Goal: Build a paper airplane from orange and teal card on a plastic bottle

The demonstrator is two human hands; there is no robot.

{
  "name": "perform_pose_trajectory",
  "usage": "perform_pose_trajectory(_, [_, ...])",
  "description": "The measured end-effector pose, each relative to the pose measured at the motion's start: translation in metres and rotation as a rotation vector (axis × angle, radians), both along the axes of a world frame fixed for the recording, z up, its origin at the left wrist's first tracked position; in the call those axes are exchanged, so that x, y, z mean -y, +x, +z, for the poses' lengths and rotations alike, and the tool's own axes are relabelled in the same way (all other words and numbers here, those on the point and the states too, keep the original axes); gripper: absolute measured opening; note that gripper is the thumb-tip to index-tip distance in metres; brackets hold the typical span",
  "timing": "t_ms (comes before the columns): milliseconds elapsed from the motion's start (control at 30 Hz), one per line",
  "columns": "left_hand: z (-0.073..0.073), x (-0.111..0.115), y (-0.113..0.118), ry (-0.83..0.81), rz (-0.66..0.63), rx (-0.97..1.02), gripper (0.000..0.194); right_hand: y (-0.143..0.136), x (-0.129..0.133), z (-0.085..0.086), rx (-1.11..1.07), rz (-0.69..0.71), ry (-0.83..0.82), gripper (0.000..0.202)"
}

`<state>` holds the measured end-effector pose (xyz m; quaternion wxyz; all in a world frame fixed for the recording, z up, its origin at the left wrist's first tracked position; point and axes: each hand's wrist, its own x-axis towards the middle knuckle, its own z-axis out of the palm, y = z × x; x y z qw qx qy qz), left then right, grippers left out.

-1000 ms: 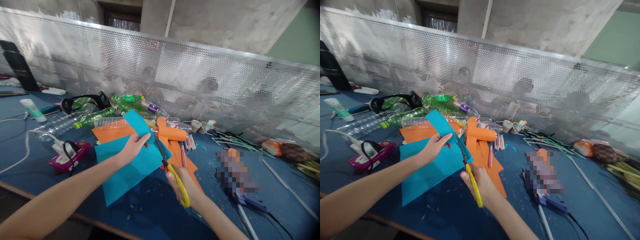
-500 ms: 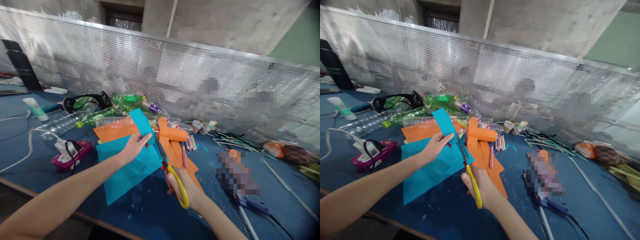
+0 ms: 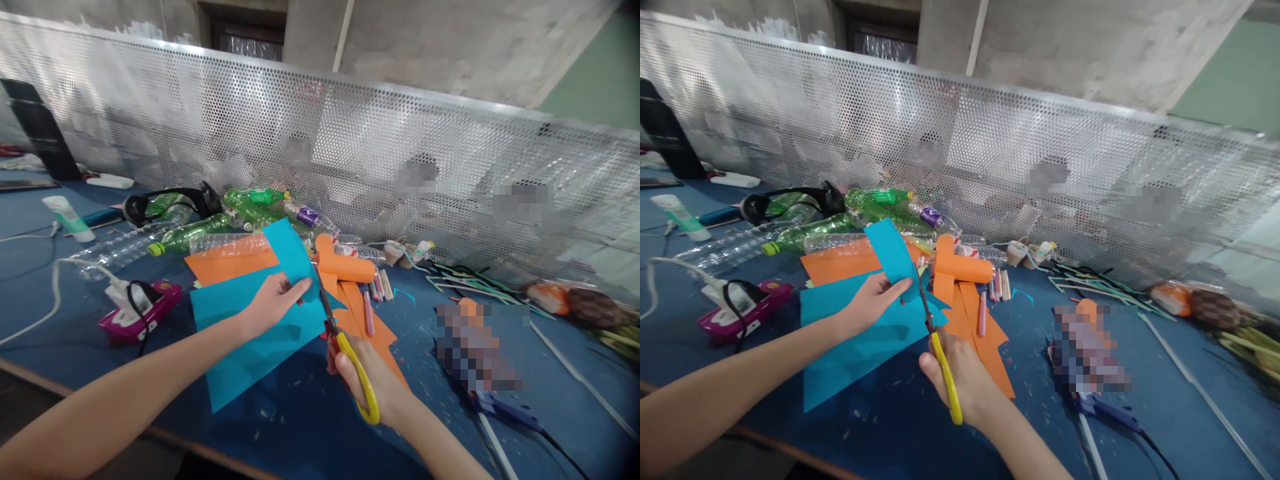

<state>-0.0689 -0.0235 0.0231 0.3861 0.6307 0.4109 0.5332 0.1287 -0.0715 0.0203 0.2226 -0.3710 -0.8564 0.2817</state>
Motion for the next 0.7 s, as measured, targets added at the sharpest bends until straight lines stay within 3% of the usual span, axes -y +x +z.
perform_pose_trajectory(700, [-0.011,-0.007,0.004,-0.117,-0.006,0.064,0.035,-0.009,-0.006,-0.035,-0.242,-0.223,-0.124,0.046])
